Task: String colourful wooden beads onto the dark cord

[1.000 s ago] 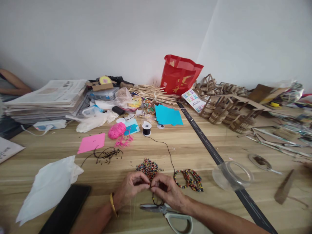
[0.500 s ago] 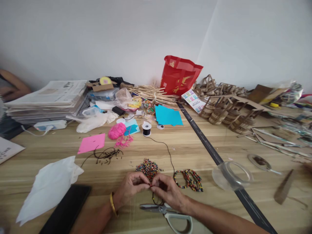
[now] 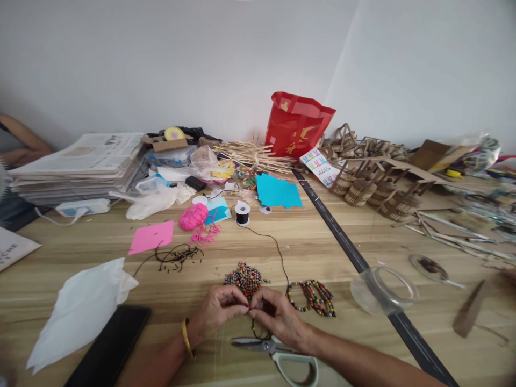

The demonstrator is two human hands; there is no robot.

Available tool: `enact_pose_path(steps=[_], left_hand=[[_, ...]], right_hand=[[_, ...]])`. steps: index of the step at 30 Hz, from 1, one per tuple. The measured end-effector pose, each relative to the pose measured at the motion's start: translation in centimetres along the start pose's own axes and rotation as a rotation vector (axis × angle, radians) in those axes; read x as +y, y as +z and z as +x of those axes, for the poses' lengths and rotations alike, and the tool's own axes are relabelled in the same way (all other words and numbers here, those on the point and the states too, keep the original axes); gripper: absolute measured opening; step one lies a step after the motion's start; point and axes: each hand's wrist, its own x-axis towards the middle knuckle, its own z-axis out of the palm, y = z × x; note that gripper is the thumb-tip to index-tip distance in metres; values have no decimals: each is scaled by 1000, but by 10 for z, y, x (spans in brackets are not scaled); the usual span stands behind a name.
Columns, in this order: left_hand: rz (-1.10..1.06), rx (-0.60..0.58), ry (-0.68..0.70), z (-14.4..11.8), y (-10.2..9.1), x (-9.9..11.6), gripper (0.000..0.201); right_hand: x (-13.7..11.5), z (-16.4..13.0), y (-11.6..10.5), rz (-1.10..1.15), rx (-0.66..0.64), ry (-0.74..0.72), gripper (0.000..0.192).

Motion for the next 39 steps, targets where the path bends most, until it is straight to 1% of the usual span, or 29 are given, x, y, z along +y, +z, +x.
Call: enact_pose_path(steps=[8,11,14,17,21,28,32,39], left_hand=[[64,-25,56,-1,0,-1,23],[79,-34,146,0,0,3,25],[91,-17,224,0,-1,6,28],[96,-1,221,0,-3,7,30],[87,5,201,-1,-3,8,31],[85,2,186,-1,-4,7,29],[80,8,202,0,-4,4,27],[200,51,224,-1,-4,2,20]], right_hand=[[-4,1,0,0,-19,20,24],[-6,0,-1,1,-15,18,27],[-5,0,-3,-13,2,14,32],[-3,0,-5,-40,10,6,37],[-2,0,-5,-36,8,-3,37],[-7,-1,-2,41,-13,18,30],[-5,0,-1,89,-36,31,25],[1,0,0,37,-18,44,17]])
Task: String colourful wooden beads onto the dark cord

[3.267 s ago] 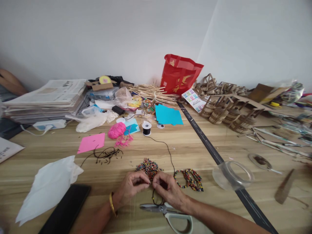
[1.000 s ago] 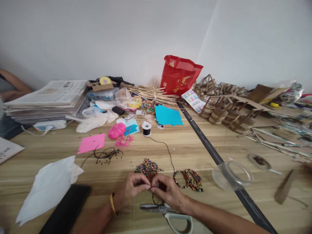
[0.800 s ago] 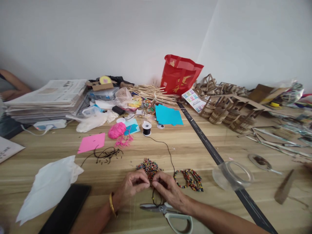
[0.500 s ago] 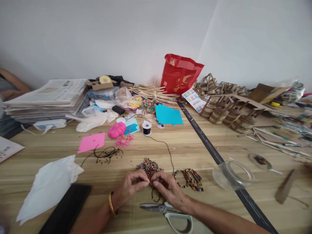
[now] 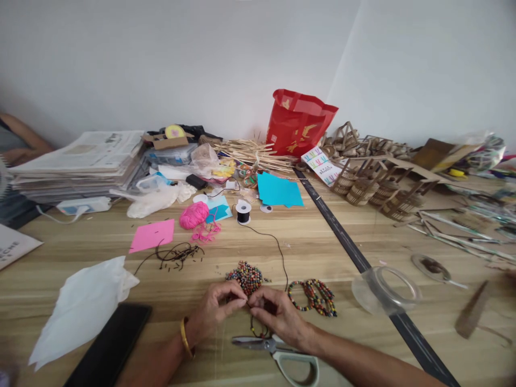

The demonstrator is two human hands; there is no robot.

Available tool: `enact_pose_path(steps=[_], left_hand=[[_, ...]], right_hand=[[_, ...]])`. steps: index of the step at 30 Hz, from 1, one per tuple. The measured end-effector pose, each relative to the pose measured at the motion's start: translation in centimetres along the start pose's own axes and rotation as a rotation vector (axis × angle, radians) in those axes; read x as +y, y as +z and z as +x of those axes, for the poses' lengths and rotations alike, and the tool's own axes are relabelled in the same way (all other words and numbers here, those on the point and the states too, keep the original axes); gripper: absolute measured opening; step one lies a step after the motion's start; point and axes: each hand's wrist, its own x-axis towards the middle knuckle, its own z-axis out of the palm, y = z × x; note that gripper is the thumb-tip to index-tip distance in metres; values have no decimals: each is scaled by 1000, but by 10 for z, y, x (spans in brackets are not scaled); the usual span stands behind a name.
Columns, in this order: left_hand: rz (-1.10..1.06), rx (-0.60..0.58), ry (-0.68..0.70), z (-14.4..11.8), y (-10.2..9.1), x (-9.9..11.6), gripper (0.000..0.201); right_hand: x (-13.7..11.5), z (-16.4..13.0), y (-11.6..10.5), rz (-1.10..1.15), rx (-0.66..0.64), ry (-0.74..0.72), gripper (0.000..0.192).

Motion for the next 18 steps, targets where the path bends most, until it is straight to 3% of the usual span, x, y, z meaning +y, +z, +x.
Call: enact_pose_path(steps=[12,15,18], left_hand=[[404,84,-43,0,-4,12,17],[500,34,-60,2,-10,16,13],[586,-95,-87,2,-16,18,13]], right_hand=[[-3,1,0,-19,34,19,21],[-3,1,0,-24,26,17,20],[-3,1,0,-27,27,22,18]])
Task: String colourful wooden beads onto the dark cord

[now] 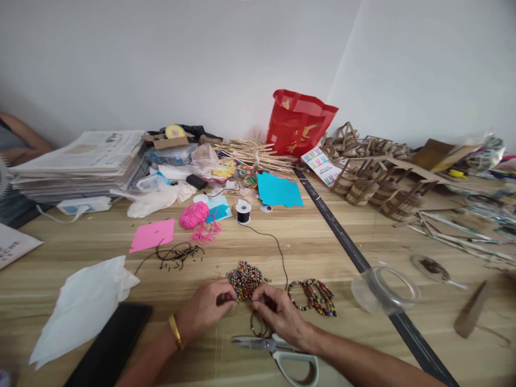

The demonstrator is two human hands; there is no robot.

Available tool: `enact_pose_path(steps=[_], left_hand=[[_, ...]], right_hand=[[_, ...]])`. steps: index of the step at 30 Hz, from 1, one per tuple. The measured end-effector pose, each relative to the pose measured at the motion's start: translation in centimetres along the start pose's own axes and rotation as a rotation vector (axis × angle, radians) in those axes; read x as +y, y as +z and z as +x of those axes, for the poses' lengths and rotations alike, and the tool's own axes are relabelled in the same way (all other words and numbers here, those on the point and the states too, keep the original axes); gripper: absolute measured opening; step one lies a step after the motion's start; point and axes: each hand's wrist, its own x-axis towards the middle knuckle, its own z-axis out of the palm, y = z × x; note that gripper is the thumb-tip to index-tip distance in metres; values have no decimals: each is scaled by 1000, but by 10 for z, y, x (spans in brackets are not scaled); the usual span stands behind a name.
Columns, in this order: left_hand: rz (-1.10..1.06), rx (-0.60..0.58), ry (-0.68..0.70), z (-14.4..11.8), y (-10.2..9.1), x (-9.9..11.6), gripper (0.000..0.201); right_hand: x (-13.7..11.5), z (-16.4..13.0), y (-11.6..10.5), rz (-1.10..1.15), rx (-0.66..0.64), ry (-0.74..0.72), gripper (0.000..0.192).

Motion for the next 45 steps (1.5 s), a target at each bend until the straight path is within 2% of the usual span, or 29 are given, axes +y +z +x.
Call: enact_pose_path(steps=[3,6,13,18,23,28,32,35,39,45], left_hand=[[106,-112,36,-2,-4,-3,15],[219,-161,65,-3,-5,-5,15],[307,-200,55,-2,-2,-8,17],[299,-136,93,-1,4,-9,17],[121,14,45,0,8,-6,13],[-219,115,-82,3,10,-8,9],[-494,86,-135,6,16,-11,9],[-613,49,-98,7,21,-14,11],[-690,19,-60,7,24,-17,12],[-734,-24,-92,6,24,-18,13]], right_hand=[[0,0,0,-1,-4,3,18],[0,0,0,11,-6,14,18],[-1,0,1,36,-12,13,13],[-1,1,1,13,-9,12,14],[-4,1,0,26,-18,25,16],[-6,1,-1,-2,-19,24,19],[-5,0,-1,-19,-25,16,16],[-4,0,-1,-1,-29,12,14],[-2,0,0,11,-27,8,14],[-1,-1,-1,-15,-23,-4,11]])
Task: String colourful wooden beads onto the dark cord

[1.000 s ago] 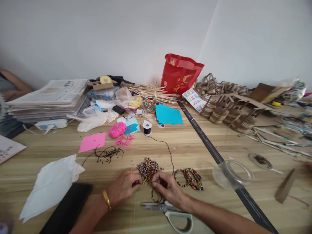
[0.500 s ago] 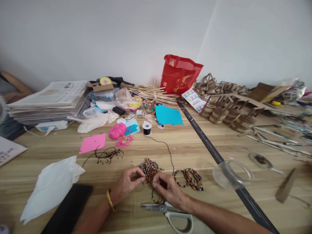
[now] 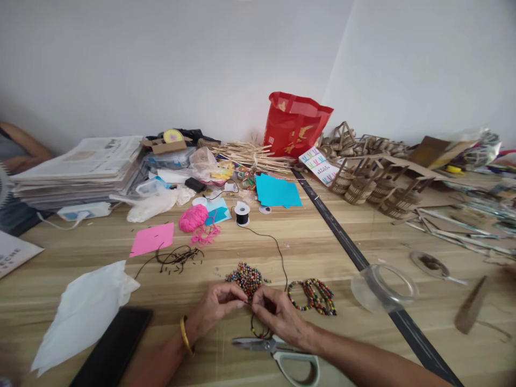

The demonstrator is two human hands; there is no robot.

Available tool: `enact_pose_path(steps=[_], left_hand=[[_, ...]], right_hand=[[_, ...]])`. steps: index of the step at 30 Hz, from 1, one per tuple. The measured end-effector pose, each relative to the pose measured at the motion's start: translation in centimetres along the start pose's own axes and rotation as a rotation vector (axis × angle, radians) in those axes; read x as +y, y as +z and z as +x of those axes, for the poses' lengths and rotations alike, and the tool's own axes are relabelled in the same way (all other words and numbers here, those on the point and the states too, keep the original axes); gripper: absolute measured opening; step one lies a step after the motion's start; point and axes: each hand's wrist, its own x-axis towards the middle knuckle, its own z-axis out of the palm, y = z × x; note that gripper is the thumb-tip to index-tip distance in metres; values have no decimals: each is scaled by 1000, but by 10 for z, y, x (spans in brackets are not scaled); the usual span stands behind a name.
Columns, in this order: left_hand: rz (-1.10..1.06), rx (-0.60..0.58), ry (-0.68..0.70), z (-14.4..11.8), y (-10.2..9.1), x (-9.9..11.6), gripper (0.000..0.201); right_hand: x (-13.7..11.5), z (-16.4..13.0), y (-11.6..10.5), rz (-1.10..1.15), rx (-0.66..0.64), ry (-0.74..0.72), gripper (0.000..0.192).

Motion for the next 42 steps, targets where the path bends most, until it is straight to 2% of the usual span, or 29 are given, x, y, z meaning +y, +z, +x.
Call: enact_pose_path(steps=[15,42], left_hand=[[-2,-4,-38,-2,0,2,20],[-5,-29,-15,-2,2,-2,23]], right_hand=[[0,0,1,17,-16,10,5],[0,1,2,12,-7,23,12]])
